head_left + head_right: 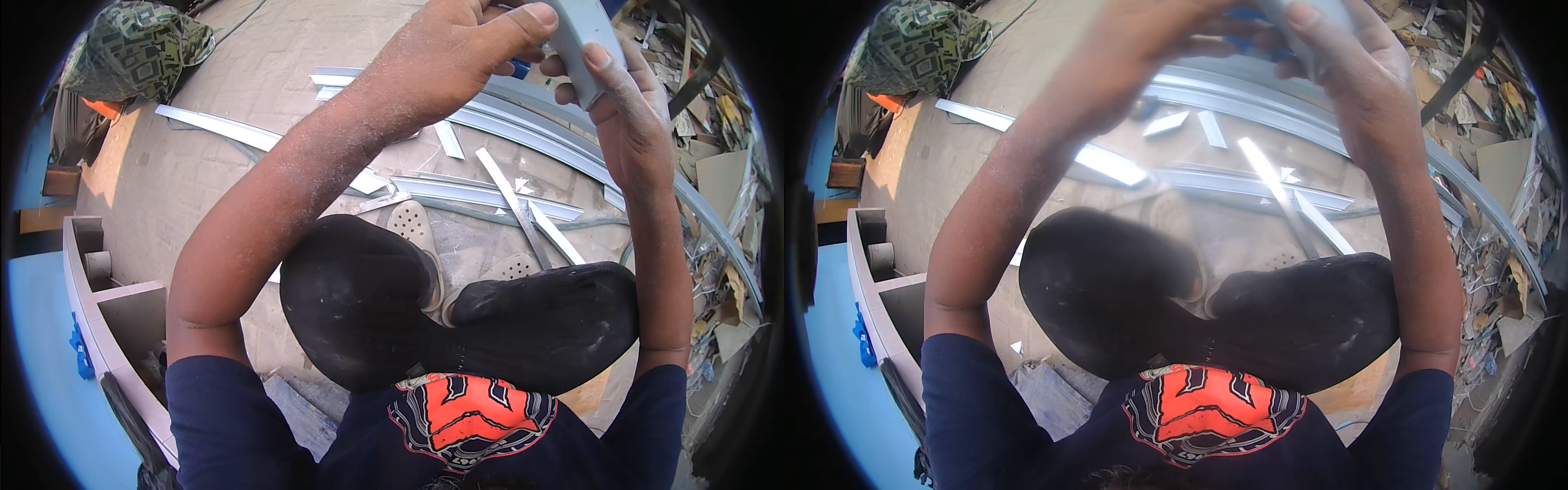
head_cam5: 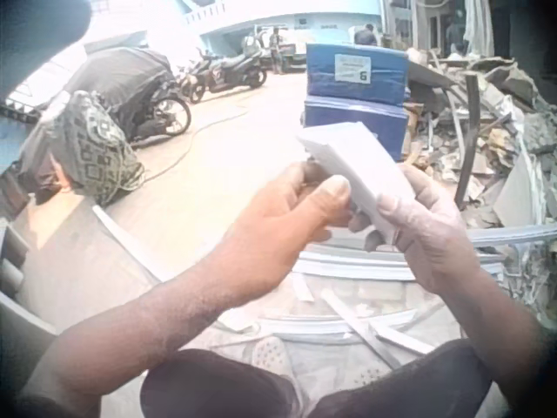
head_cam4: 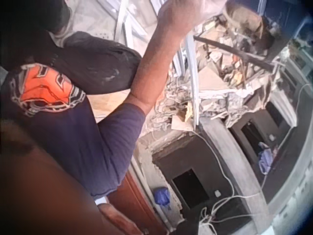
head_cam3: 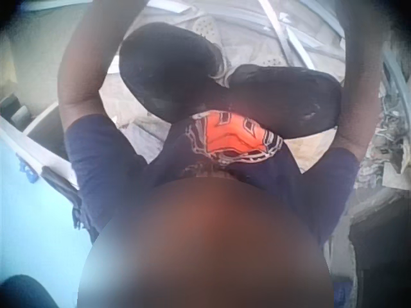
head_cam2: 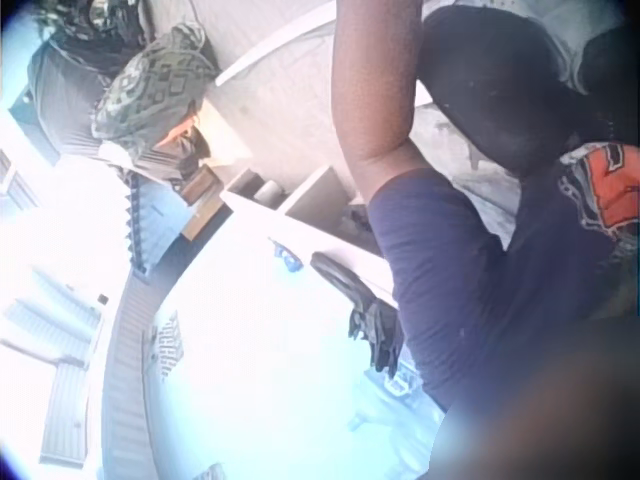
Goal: The person sits on the floor and repeatedly measures, marks, and cuts aluminum profiles using a metal square and an angle grinder. Cut pieces are set aside on the floor as the work continues.
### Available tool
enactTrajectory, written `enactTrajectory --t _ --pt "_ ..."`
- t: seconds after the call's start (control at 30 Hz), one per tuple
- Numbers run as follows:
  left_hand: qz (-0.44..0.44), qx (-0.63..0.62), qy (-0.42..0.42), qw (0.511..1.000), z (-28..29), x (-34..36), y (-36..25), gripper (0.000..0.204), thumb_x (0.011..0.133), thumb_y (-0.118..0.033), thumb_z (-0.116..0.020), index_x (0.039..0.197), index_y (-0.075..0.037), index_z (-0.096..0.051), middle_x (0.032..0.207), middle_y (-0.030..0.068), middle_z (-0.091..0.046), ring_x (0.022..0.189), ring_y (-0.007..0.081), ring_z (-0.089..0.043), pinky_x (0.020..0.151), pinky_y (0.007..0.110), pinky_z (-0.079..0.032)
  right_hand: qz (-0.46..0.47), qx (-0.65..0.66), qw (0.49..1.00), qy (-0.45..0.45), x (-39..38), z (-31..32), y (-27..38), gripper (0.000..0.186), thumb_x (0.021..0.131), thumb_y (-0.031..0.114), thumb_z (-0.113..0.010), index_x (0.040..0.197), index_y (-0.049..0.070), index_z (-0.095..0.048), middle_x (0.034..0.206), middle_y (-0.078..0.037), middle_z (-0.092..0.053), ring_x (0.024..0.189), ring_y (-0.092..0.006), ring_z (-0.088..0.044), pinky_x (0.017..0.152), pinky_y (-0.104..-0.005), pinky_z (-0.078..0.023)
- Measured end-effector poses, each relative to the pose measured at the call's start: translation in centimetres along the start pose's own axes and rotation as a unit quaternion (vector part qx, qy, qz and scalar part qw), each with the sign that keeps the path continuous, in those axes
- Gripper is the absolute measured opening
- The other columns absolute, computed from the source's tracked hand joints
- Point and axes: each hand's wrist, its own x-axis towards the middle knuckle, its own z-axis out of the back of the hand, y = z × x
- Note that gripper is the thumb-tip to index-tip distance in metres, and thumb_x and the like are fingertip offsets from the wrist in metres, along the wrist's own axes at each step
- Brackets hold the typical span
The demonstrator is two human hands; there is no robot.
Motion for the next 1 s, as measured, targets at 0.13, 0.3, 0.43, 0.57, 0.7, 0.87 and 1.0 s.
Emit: enactTrajectory --t 0.13,0.3,0.43,0.57,0.7,0.87,1.0 --pt "0.124 0.097 0.008 0.987 9.1 -9.7 11.5 0.067 0.112 -0.056 -0.062 0.148 0.0 -0.064 0.126 0.0221 -0.075 0.122 0.0269 -0.075 0.103 0.044 -0.06 -0.131 0.012 0.982 -0.137 -2.6 1.7 -2.5 0.061 0.106 0.032 -0.075 0.149 -0.008 -0.058 0.135 -0.023 -0.072 0.116 -0.0256 -0.076 0.089 -0.0352 -0.063" --pt "0.51 0.292 -0.366 0.721 5.2 -32.1 26.8 0.052 0.101 -0.048 -0.073 0.118 0.0 -0.067 0.111 0.0251 -0.075 0.106 0.0442 -0.072 0.095 0.053 -0.054 -0.179 -0.011 0.974 -0.141 -3.6 4.7 -4.0 0.067 0.105 0.031 -0.075 0.155 -0.006 -0.051 0.135 -0.022 -0.071 0.12 -0.024 -0.073 0.096 -0.0321 -0.061" --pt "0.604 0.328 -0.125 0.715 -2.0 -40.8 32.6 0.057 0.101 -0.051 -0.074 0.123 0.001 -0.064 0.112 0.0255 -0.074 0.106 0.0442 -0.07 0.093 0.054 -0.053 -0.167 -0.113 0.979 -0.033 -2.5 4.2 -4.4 0.063 0.1 0.026 -0.081 0.148 -0.005 -0.054 0.136 -0.021 -0.07 0.118 -0.0262 -0.074 0.105 -0.0382 -0.057" --pt "0.614 0.308 -0.099 0.72 -1.3 -42.1 33.4 0.056 0.101 -0.048 -0.076 0.124 0.001 -0.064 0.11 0.0219 -0.073 0.102 0.0381 -0.069 0.09 0.05 -0.053 -0.117 -0.134 0.984 0.008 -1.1 2.4 -3.9 0.063 0.097 0.03 -0.083 0.145 -0.003 -0.059 0.133 -0.016 -0.069 0.115 -0.0207 -0.07 0.104 -0.035 -0.055" --pt "0.566 0.249 -0.169 0.768 3.9 -40.7 31.1 0.055 0.101 -0.044 -0.078 0.126 0.002 -0.063 0.107 0.0183 -0.072 0.099 0.0319 -0.069 0.087 0.045 -0.054 -0.093 -0.202 0.974 0.043 -1.7 3.1 -2.4 0.067 0.095 0.037 -0.084 0.145 -0.001 -0.062 0.129 -0.013 -0.069 0.117 -0.0189 -0.066 0.102 -0.0348 -0.054" --pt "0.372 0.182 -0.269 0.87 11.6 -30.2 20.5 0.054 0.101 -0.04 -0.08 0.129 0.002 -0.062 0.104 0.0138 -0.071 0.094 0.0243 -0.068 0.084 0.039 -0.054 -0.109 -0.244 0.963 0.029 -3.2 3.8 -0.2 0.066 0.095 0.039 -0.083 0.143 -0.002 -0.062 0.126 -0.013 -0.069 0.114 -0.0186 -0.066 0.1 -0.0344 -0.054" --pt "0.139 0.134 -0.188 0.963 12.8 -19.1 6.5 0.035 0.108 -0.023 -0.075 0.133 0.002 -0.071 0.106 0.0051 -0.074 0.096 0.0132 -0.064 0.086 0.032 -0.053 -0.106 -0.278 0.954 0.025 -5.5 3.2 1.7 0.063 0.096 0.037 -0.082 0.141 -0.001 -0.063 0.123 -0.012 -0.069 0.111 -0.0182 -0.065 0.099 -0.0338 -0.053"
